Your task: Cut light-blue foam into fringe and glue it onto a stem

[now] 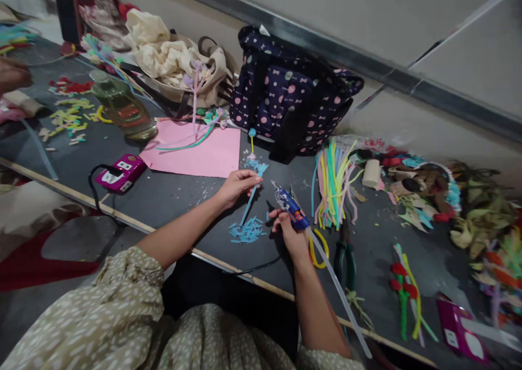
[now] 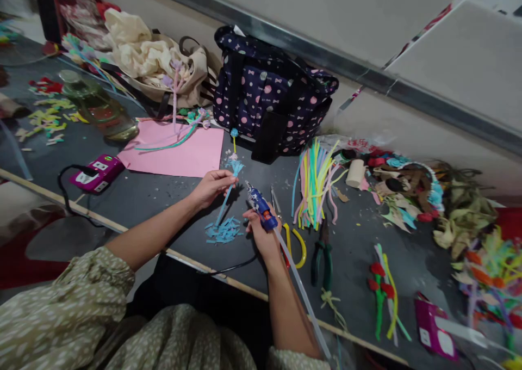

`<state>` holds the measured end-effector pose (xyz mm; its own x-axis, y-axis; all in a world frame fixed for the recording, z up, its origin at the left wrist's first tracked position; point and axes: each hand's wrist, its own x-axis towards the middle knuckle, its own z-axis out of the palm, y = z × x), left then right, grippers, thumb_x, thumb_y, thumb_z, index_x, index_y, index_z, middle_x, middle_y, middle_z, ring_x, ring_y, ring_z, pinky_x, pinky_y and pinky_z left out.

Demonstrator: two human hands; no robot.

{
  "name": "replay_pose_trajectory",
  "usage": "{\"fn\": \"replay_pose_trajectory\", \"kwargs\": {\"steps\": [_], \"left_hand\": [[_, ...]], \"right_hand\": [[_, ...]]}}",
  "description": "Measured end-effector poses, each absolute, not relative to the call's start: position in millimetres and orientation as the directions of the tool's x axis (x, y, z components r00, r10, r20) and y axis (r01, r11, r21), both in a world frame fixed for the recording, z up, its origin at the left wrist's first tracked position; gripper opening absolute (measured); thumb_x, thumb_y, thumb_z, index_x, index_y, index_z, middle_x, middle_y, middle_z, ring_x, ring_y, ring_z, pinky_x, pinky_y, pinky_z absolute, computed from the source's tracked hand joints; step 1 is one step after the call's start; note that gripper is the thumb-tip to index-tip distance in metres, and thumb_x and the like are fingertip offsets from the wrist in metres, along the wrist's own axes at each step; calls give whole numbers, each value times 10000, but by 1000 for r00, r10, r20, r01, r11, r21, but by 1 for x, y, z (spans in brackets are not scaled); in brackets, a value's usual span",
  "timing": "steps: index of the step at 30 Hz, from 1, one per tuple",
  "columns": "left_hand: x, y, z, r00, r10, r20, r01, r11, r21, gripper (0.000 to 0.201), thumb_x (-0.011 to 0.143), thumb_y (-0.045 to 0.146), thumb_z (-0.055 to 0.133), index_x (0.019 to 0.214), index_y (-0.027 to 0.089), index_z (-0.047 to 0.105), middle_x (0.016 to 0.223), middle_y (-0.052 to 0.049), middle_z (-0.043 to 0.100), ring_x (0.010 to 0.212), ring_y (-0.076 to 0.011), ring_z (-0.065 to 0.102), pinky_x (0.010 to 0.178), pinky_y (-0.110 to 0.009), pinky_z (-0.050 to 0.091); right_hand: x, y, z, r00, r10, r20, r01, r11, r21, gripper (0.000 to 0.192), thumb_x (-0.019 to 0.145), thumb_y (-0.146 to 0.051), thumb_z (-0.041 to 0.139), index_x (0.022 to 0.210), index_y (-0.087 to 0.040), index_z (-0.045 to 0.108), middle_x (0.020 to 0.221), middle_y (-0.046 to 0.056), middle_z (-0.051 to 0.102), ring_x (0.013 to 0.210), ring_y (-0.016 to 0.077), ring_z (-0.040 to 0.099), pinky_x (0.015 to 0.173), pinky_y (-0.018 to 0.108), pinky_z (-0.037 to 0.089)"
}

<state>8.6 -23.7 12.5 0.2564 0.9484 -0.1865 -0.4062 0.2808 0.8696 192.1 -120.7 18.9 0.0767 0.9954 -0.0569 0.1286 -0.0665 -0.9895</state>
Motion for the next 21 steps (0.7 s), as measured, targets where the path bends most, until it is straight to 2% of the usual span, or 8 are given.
{"fn": "replay_pose_trajectory", "kwargs": {"steps": [8, 21], "left_hand": [[8, -23, 11, 301, 937, -176, -457, 304, 836, 283, 628, 304, 846, 678, 140, 620, 568, 28, 573, 428, -36, 454, 426, -165, 364], [6, -23, 12, 393, 903, -172, -461, 356, 813, 336, 628, 314, 850, 700, 137, 574, 615, 12, 627, 402, -40, 490, 372, -159, 380]], "right_hand": [[191, -123, 20, 64, 997, -37, 114, -44, -993, 375, 811, -587, 626, 899, -226, 569, 823, 26, 703, 498, 107, 563, 514, 267, 500], [193, -122, 13, 72, 997, -21, 74, -26, -997, 343, 854, -541, 607, 885, -201, 587, 830, 30, 694, 511, 90, 564, 517, 246, 477]]}}
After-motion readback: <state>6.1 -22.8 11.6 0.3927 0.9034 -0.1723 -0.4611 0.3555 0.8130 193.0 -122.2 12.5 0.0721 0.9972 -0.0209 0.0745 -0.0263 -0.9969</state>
